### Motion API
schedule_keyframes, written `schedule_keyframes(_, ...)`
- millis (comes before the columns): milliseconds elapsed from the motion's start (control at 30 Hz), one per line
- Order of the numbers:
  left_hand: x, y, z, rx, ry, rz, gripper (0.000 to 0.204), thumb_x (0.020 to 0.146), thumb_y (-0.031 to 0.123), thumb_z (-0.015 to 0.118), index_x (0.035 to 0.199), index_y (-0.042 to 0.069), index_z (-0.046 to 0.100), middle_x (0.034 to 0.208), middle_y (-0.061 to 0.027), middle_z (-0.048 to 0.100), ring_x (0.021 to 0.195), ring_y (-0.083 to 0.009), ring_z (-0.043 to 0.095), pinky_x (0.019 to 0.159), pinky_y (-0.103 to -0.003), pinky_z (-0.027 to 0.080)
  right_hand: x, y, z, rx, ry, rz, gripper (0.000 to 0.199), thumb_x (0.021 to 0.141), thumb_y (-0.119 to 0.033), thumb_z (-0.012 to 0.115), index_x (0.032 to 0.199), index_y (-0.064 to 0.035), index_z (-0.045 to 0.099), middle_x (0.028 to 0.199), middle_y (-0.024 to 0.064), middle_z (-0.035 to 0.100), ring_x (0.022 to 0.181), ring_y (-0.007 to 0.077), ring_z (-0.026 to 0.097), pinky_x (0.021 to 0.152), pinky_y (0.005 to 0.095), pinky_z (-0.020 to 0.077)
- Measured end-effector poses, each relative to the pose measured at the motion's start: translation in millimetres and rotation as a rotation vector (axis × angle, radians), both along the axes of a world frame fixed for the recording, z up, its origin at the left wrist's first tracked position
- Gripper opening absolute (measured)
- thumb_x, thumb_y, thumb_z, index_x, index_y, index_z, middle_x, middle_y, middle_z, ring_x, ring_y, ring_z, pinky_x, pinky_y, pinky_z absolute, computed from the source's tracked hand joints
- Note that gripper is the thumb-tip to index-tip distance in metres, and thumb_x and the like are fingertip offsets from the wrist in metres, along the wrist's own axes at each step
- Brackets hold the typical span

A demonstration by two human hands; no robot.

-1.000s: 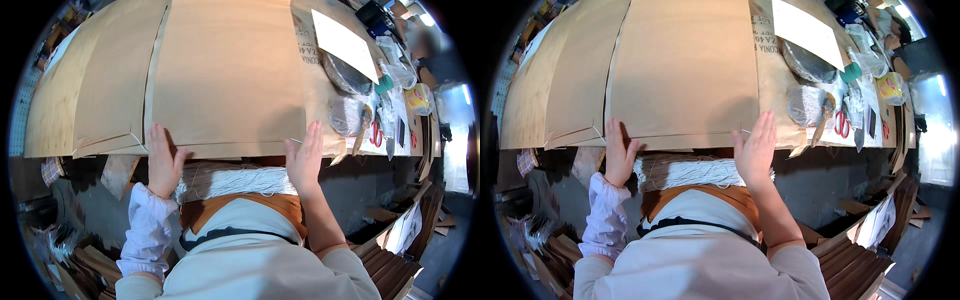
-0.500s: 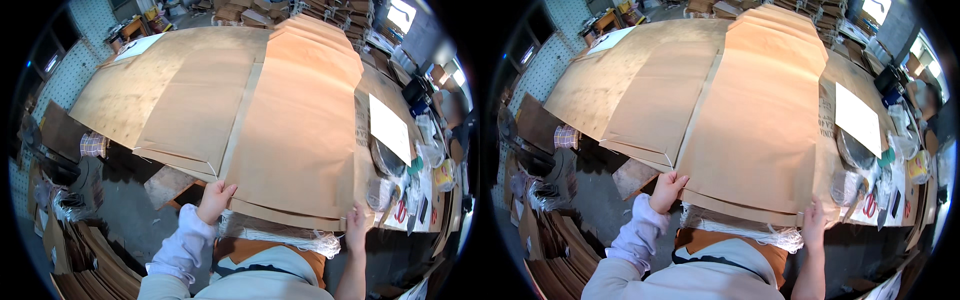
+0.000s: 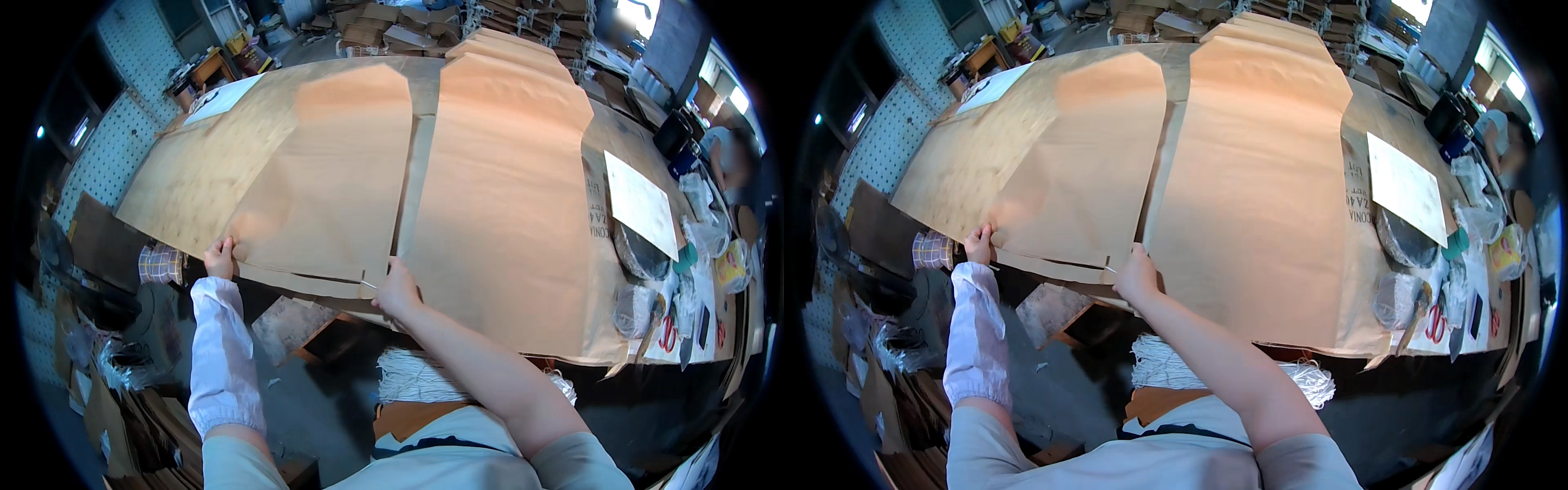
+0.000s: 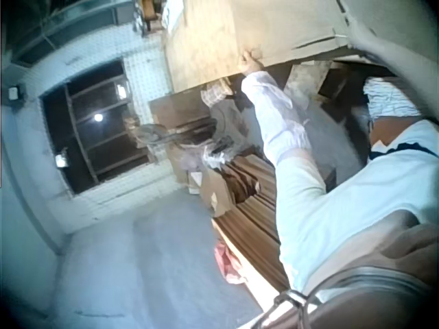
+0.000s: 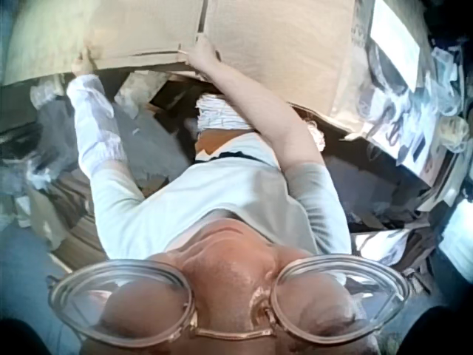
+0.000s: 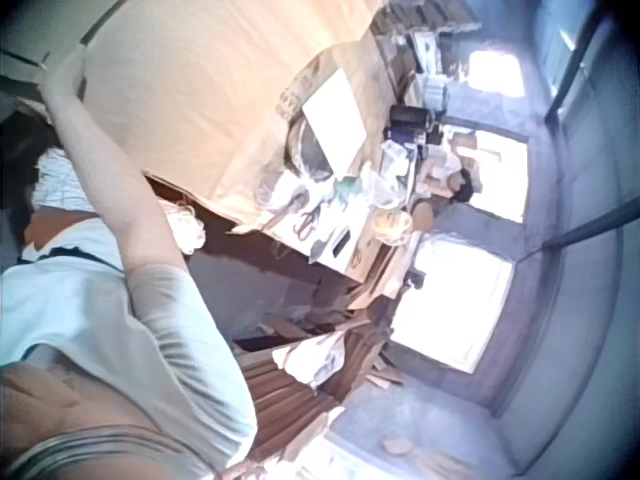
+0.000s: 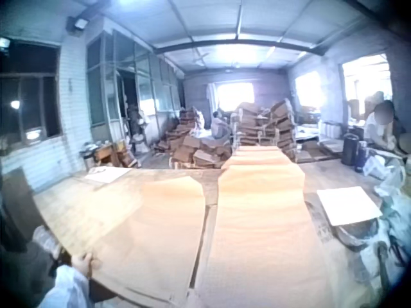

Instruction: The person applies glue to the edges of a large cardboard sheet using a brush, then presses a white string along the glued edge to secure it. The process is repeated multiple times across different sections of the cardboard.

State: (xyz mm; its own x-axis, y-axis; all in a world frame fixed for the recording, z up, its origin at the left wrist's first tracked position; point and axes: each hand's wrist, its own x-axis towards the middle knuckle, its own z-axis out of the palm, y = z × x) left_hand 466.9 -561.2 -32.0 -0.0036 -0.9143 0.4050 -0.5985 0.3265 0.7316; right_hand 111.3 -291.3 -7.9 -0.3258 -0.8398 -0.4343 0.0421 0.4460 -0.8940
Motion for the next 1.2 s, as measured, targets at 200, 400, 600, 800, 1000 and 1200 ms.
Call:
schedule_keyframes(200, -70, 38, 0, 0.085, -0.495, 0.708, 0.052, 0.082, 0.035, 0.065, 0.121, 0.003, 0.052, 0.116, -0.0185, 0.057, 0.104, -0.0383, 0.054, 0.088, -0.044, 0.045, -39, 99, 20, -0.436, 0.366, 0.399, 0.052, 0.089, -0.009, 0.055, 0.137, -0.0039, 0.035, 0.099, 0.0160, 0.061, 0.080, 0.0225, 0.064, 0.074, 0.0332, 0.0524)
schedule_keyframes(400, -165, 220, 26, -0.205, -0.264, -0.354, 0.018, 0.083, 0.005, 0.062, 0.101, 0.003, 0.061, 0.101, -0.0167, 0.060, 0.096, -0.0355, 0.056, 0.082, -0.042, 0.045, -231, 317, 70, -0.014, 1.230, -0.064, 0.029, 0.075, 0.005, 0.057, 0.101, -0.0044, 0.065, 0.083, 0.0142, 0.059, 0.075, 0.0311, 0.060, 0.066, 0.0403, 0.0509)
schedule_keyframes(600, -310, 363, 49, -0.374, -0.551, -1.014, 0.050, 0.064, 0.016, 0.079, 0.110, 0.008, 0.061, 0.115, -0.0132, 0.056, 0.107, -0.0328, 0.054, 0.090, -0.044, 0.042, -311, 408, 79, 0.594, 1.484, 0.081, 0.061, 0.074, -0.001, 0.062, 0.131, -0.0184, 0.048, 0.100, 0.0137, 0.053, 0.088, 0.0325, 0.059, 0.070, 0.0415, 0.0510)
schedule_keyframes(800, -373, 359, 42, -0.446, -0.856, -1.144, 0.071, 0.064, 0.039, 0.076, 0.124, 0.010, 0.054, 0.130, -0.0167, 0.048, 0.122, -0.0316, 0.044, 0.102, -0.051, 0.034, -334, 418, 80, -0.171, 1.588, -0.299, 0.020, 0.078, 0.001, 0.067, 0.097, -0.0033, 0.063, 0.081, 0.0103, 0.064, 0.068, 0.0249, 0.063, 0.062, 0.0321, 0.0512)
schedule_keyframes(1000, -371, 356, 32, -0.525, -0.810, -1.140, 0.070, 0.061, 0.041, 0.078, 0.120, 0.009, 0.056, 0.128, -0.0174, 0.049, 0.119, -0.0351, 0.045, 0.100, -0.053, 0.034, -412, 340, 98, -0.305, 0.771, -0.859, 0.019, 0.084, -0.011, 0.067, 0.077, 0.0058, 0.063, 0.065, 0.0058, 0.063, 0.051, 0.0095, 0.058, 0.046, 0.0238, 0.0465)
schedule_keyframes(1200, -330, 409, 17, -0.359, -0.605, -1.339, 0.040, 0.065, 0.018, 0.074, 0.100, 0.005, 0.060, 0.089, -0.0100, 0.059, 0.080, -0.0289, 0.058, 0.070, -0.041, 0.046, -484, 315, 40, -0.010, 1.164, -0.975, 0.022, 0.075, -0.017, 0.069, 0.071, 0.0039, 0.064, 0.060, 0.0076, 0.063, 0.055, 0.0154, 0.062, 0.056, 0.0305, 0.0493)
